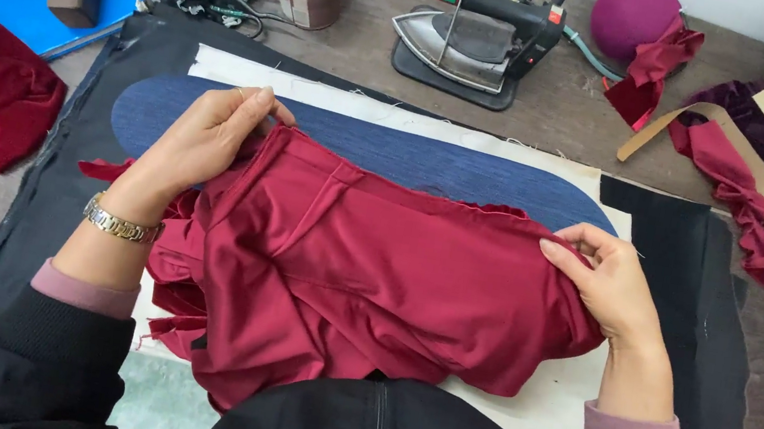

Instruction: Smoothing and pressing a red garment using a steam iron on a specialized pressing board.

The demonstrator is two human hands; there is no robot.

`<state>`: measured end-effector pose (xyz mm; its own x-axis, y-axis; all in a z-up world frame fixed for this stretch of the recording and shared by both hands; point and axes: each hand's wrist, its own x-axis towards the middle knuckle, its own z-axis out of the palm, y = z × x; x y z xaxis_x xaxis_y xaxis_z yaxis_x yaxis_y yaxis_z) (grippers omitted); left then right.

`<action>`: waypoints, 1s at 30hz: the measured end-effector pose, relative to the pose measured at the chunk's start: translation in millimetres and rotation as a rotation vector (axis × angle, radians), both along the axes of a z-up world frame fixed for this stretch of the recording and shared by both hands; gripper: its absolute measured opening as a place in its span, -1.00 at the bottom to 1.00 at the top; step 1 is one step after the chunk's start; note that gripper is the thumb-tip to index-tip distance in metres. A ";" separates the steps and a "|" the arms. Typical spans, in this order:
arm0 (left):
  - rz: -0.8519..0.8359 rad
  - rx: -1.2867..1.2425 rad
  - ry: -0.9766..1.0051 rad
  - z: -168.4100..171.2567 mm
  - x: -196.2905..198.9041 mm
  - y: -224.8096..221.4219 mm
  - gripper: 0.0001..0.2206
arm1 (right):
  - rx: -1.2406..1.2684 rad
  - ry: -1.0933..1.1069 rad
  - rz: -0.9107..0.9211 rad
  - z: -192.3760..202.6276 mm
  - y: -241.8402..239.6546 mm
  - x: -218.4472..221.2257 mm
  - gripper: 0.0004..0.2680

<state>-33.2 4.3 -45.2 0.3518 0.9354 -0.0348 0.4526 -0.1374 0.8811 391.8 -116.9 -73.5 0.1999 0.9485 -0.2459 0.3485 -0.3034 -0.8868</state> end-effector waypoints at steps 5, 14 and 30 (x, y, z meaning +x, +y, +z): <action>-0.022 0.010 -0.029 1.3 -0.3 -1.7 -0.59 | -0.002 0.023 0.001 -7.1 0.2 4.9 -0.89; -0.034 0.002 -0.034 3.6 1.4 -4.7 -0.60 | 0.023 0.040 -0.005 -8.4 -1.3 4.2 -0.89; -0.022 0.284 0.237 7.2 7.1 -3.6 -0.70 | 0.026 0.045 -0.005 6.8 -2.0 -4.9 -0.89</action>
